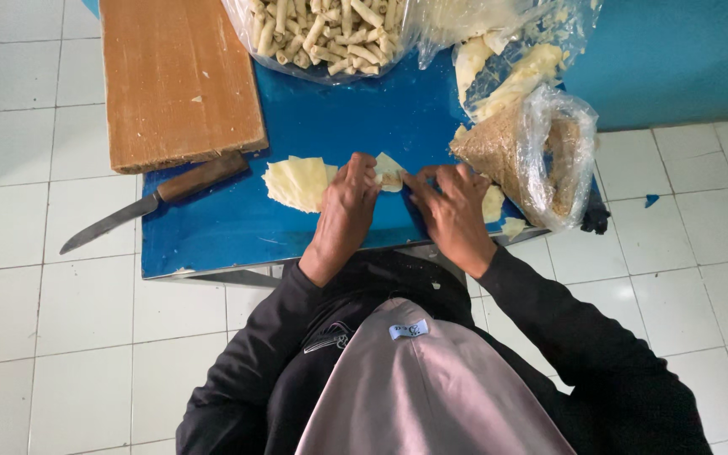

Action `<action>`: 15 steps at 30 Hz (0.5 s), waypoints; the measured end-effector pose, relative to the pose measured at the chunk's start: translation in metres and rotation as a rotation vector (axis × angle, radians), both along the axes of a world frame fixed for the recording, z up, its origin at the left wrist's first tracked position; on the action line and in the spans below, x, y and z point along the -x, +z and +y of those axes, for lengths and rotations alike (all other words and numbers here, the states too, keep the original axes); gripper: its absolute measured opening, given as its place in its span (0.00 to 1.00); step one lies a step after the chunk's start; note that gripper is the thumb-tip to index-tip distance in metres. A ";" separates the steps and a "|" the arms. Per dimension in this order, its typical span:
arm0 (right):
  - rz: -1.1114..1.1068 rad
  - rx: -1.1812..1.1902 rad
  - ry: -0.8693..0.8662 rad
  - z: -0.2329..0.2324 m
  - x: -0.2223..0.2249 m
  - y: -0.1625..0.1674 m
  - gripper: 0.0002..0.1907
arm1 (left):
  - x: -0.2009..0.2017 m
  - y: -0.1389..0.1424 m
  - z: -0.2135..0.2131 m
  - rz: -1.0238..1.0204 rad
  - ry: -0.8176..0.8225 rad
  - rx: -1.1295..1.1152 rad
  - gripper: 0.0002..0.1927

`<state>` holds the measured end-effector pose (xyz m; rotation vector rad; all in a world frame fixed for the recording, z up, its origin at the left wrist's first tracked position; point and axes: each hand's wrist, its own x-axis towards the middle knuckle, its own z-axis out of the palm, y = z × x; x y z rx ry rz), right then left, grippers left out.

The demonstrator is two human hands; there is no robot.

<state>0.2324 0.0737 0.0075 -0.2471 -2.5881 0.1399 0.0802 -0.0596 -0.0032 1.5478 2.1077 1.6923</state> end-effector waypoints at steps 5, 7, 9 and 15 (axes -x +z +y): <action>0.034 0.002 0.087 0.002 0.012 0.000 0.16 | 0.000 0.001 -0.004 0.033 -0.012 0.059 0.20; 0.009 0.045 0.145 0.005 0.011 -0.002 0.16 | 0.000 0.002 -0.005 0.074 -0.031 0.063 0.23; -0.011 -0.052 0.163 0.009 0.011 -0.004 0.17 | 0.000 0.003 -0.005 0.121 -0.064 0.040 0.24; -0.019 0.010 0.168 0.025 0.023 -0.008 0.07 | -0.001 0.009 -0.007 0.177 -0.053 0.093 0.20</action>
